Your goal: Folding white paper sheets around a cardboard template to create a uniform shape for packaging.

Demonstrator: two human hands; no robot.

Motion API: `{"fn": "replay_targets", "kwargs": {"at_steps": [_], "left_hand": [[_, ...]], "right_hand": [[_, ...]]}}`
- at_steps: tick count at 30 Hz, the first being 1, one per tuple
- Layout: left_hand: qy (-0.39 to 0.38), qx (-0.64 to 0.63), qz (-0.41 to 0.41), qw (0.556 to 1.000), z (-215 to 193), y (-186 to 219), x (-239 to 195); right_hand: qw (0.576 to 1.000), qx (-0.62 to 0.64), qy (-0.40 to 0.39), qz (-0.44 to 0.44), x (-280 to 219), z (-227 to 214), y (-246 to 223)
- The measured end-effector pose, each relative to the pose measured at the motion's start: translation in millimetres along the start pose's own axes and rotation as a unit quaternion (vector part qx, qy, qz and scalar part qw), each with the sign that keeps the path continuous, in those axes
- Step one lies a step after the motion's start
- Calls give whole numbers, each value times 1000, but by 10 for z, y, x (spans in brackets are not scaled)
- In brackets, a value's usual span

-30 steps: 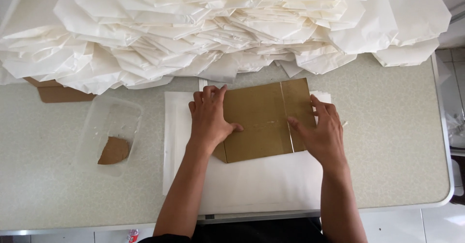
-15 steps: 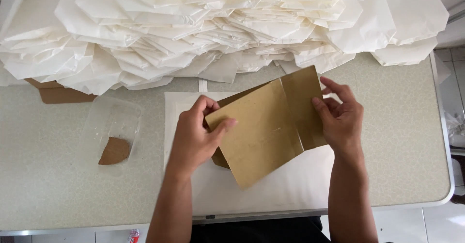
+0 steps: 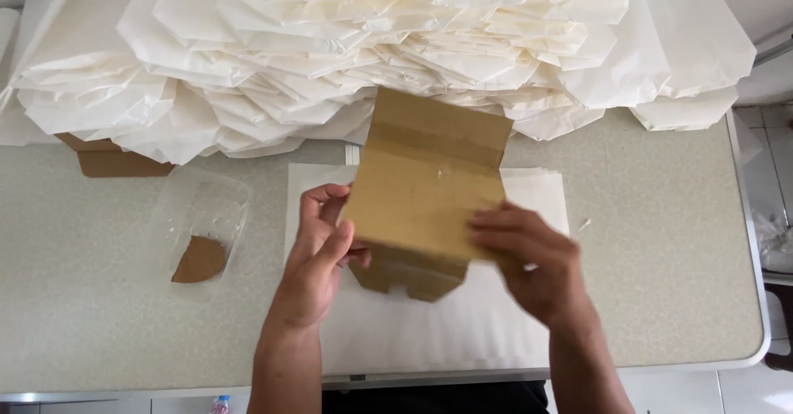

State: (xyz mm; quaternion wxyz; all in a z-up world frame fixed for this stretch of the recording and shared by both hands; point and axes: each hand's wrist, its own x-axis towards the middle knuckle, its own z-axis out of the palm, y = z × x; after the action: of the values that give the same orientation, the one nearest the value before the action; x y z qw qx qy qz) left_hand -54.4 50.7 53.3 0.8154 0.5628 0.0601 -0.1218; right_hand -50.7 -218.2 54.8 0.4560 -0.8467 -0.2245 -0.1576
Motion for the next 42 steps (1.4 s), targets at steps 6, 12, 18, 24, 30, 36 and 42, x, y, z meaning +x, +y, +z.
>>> {"fn": "replay_targets", "kwargs": {"at_steps": [6,12,18,24,30,36,42], "left_hand": [[69,299,53,950,-185,-254,79],[72,651,9,755,-309,-479,232],[14,710,-40,703,-447,-418,487],[-26,687,-81,722,-345,-202,761],[-4,669,-8,743,-525,-490,909],[11,617,34,786,-429,-319,821],[23,622,63,780,-513,-473,807]], "right_hand": [[984,61,101,132,47,-184,583],[982,166,62,60,231,-105,1161],[971,214,56,93,361,-101,1123],[960,235,91,117,333,-89,991],[933,283,184,123,195,-83,1157],[899,366,201,131,254,0,1181],[903,352,214,121,359,236,1155]]}}
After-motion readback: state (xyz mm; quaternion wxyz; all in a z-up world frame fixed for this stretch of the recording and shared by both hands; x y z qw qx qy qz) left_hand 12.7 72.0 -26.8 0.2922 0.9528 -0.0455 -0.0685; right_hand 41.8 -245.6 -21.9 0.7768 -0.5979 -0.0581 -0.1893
